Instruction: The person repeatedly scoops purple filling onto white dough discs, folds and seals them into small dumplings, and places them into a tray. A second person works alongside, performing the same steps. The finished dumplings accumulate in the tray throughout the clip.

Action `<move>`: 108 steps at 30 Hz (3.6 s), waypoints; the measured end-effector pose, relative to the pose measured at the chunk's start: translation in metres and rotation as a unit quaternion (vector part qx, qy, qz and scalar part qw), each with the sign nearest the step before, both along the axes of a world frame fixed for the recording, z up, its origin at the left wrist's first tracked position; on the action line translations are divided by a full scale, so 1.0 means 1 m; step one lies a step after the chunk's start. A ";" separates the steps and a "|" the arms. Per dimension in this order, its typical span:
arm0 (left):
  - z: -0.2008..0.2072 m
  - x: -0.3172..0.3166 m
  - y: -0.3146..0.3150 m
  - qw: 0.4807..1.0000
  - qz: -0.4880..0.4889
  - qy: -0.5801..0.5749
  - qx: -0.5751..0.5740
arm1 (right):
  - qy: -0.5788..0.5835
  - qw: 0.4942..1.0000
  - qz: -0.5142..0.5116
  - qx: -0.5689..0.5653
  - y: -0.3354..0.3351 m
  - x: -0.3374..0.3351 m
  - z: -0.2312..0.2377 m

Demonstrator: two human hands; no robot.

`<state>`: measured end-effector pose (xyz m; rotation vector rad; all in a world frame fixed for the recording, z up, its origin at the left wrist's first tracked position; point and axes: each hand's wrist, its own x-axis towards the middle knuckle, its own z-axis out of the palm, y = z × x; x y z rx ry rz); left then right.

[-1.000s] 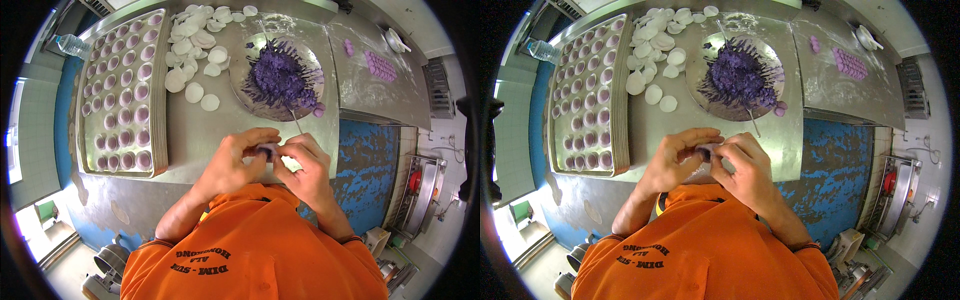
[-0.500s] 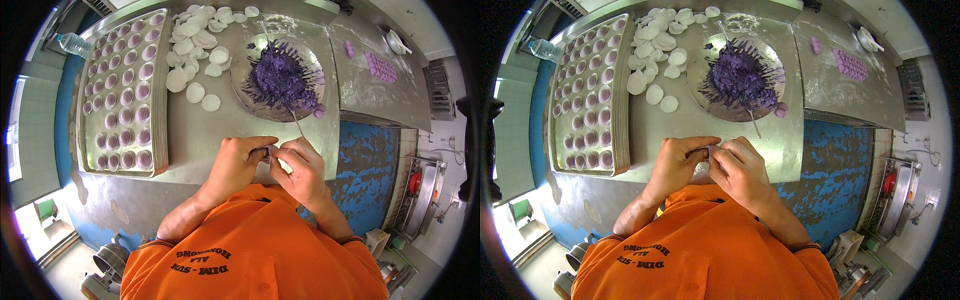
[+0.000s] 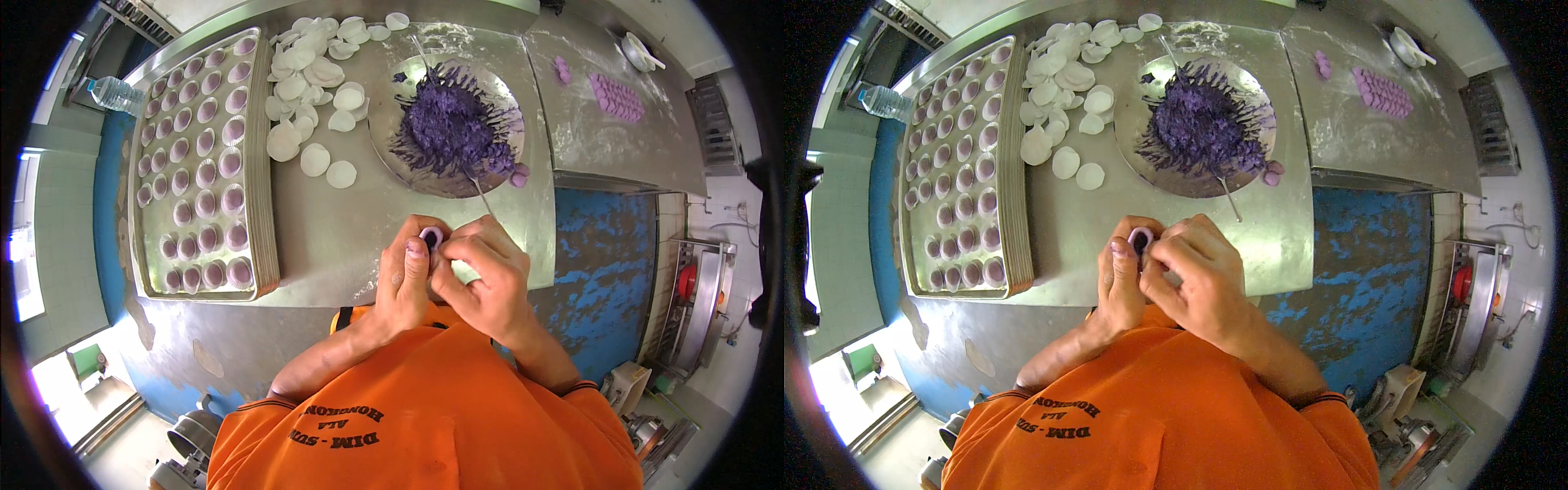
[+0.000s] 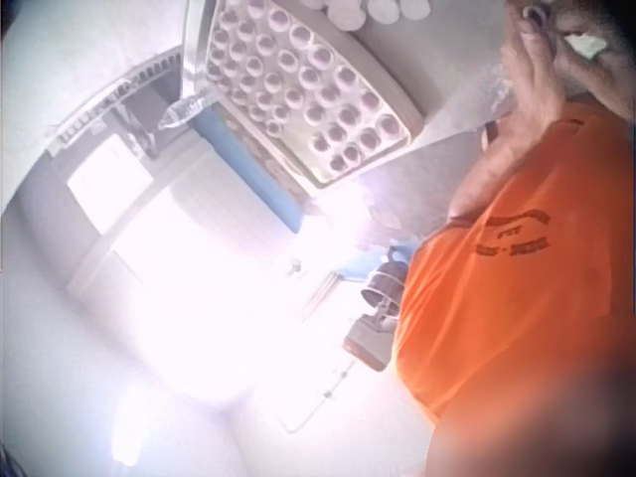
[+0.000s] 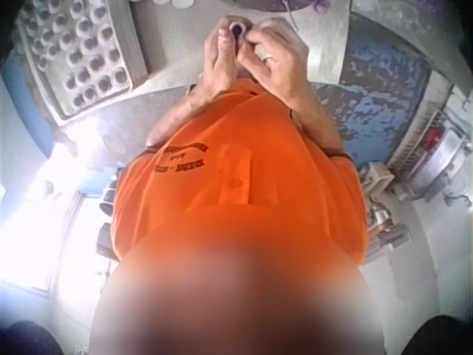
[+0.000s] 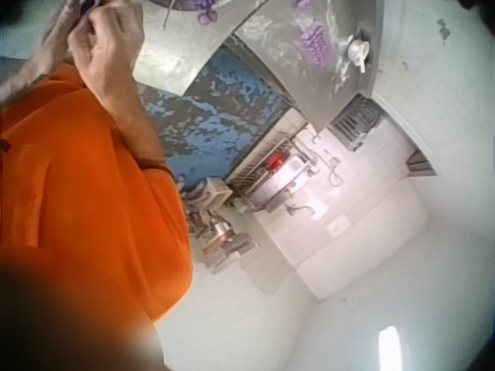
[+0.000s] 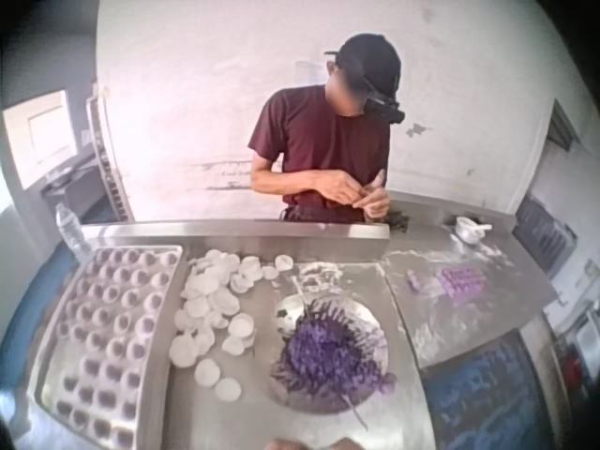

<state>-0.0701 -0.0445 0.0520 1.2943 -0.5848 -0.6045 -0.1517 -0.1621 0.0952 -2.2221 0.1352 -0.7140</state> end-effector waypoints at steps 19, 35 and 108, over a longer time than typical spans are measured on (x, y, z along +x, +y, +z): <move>0.023 0.010 0.009 0.998 -0.050 0.029 0.024 | 0.000 0.999 0.013 0.053 0.004 -0.005 0.019; 0.041 0.015 0.016 0.993 -0.080 -0.033 0.080 | 0.035 0.990 0.010 0.139 0.007 -0.007 0.027; 0.049 0.019 0.022 0.997 -0.070 -0.028 -0.019 | -0.076 0.994 0.065 0.046 0.013 -0.007 0.024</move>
